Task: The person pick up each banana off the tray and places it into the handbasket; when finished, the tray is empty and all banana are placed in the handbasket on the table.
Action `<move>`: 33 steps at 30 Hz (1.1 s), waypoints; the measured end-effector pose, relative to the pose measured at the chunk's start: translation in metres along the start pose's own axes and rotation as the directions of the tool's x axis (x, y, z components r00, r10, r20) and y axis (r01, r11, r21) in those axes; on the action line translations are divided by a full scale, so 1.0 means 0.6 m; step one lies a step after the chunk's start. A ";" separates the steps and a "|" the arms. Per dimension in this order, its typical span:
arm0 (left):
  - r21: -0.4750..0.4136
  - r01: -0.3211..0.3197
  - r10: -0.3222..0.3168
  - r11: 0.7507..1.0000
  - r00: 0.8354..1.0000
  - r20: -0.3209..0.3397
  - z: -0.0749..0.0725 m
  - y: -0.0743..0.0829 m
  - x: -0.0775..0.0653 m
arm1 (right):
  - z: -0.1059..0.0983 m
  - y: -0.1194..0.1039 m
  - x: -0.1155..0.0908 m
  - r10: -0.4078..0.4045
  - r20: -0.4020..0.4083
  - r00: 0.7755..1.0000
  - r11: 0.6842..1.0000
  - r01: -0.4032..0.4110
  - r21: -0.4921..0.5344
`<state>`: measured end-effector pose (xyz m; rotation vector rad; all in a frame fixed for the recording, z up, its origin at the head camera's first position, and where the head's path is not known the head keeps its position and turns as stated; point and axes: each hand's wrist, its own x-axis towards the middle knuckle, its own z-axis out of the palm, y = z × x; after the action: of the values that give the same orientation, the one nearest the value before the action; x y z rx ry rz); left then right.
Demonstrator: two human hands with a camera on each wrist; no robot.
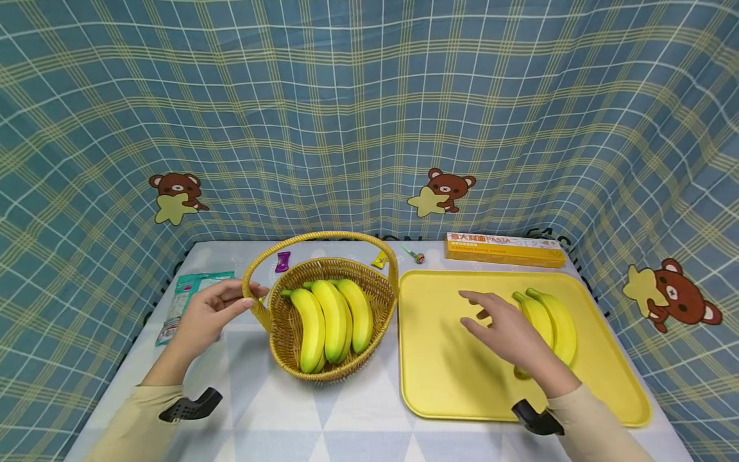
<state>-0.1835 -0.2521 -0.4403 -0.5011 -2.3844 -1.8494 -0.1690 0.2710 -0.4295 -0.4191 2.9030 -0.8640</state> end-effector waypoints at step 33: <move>0.003 -0.027 0.027 1.000 1.000 0.002 0.001 -0.002 -0.004 | 0.004 0.163 -0.017 0.218 0.061 0.974 0.970 -0.209 -0.122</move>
<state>-0.1816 -0.2523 -0.4420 -0.5326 -2.3696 -1.8346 -0.1822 0.3512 -0.4850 -0.1378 2.8696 -0.6391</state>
